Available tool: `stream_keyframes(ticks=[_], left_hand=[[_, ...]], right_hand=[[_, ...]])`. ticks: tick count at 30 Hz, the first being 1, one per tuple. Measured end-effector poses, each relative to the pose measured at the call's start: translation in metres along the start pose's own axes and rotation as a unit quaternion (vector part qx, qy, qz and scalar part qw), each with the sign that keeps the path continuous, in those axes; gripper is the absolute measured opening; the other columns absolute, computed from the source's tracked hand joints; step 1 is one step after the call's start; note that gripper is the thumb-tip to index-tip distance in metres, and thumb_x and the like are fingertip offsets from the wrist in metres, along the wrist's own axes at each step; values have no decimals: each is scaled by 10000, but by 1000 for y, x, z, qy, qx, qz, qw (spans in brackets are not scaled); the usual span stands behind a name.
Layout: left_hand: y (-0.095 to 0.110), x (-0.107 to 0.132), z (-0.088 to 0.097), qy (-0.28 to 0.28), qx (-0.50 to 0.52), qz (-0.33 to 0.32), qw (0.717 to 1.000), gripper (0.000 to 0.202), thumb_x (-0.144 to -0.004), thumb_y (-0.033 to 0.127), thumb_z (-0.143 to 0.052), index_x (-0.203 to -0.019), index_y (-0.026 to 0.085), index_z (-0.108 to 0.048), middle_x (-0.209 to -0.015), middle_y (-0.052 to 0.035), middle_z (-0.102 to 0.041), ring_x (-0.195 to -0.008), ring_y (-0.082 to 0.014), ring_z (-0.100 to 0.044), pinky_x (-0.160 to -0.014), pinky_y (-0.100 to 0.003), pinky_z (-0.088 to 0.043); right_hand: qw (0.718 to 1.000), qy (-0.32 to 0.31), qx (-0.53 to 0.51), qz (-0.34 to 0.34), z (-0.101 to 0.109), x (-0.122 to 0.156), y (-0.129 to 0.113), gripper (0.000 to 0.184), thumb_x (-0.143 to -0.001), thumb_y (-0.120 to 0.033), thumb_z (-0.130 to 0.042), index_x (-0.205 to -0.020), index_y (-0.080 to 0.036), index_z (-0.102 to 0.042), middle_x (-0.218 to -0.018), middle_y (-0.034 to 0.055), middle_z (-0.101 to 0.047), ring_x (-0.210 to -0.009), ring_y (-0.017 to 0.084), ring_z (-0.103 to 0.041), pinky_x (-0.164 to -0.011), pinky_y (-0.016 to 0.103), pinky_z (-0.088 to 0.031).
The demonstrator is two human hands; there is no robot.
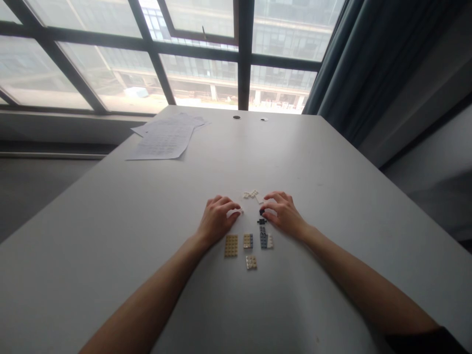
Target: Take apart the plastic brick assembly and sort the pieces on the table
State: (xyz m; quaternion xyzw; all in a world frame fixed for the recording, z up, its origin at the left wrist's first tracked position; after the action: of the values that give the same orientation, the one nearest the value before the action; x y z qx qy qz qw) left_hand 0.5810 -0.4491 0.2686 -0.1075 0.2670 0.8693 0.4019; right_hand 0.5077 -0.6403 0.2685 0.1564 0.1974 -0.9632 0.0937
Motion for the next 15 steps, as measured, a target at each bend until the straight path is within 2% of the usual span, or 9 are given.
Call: stream_keyframes(ticks=[10,15], left_hand=[[-1,0,-1,0,2,-2,1000,115,-818,277,-624,-894,241,-702,-897,-32,-684,-905,-215,-563,-866,-375,-374],[-1,1,-1,-2,4,2,1000,123,-820,281,-620,-902,240,-702,-899,-34,-679,-907,-214,-558,-869,-380,-378]], right_hand=[[1000,13,-15,-20,-1,-1,0,103,-838,-236,-646,-926,-249,-697,-1131,54,-616,-1126,241,-470,-975,436,-311],[998,34,-24,-49,3,-5,11,136,-862,-244,-601,-967,-254,-687,-1147,54,-609,-1121,241,-476,-974,438,-322]])
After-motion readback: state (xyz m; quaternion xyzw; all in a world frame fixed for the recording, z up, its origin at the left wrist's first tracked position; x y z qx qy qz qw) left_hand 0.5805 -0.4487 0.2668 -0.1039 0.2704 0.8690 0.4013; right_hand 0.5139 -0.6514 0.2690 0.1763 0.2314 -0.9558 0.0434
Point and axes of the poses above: each hand's wrist, its own x-axis away from the middle knuckle, its own z-axis out of the back of the hand, y = z × x, the point moved 5 cm from there along -x, towards the middle knuckle
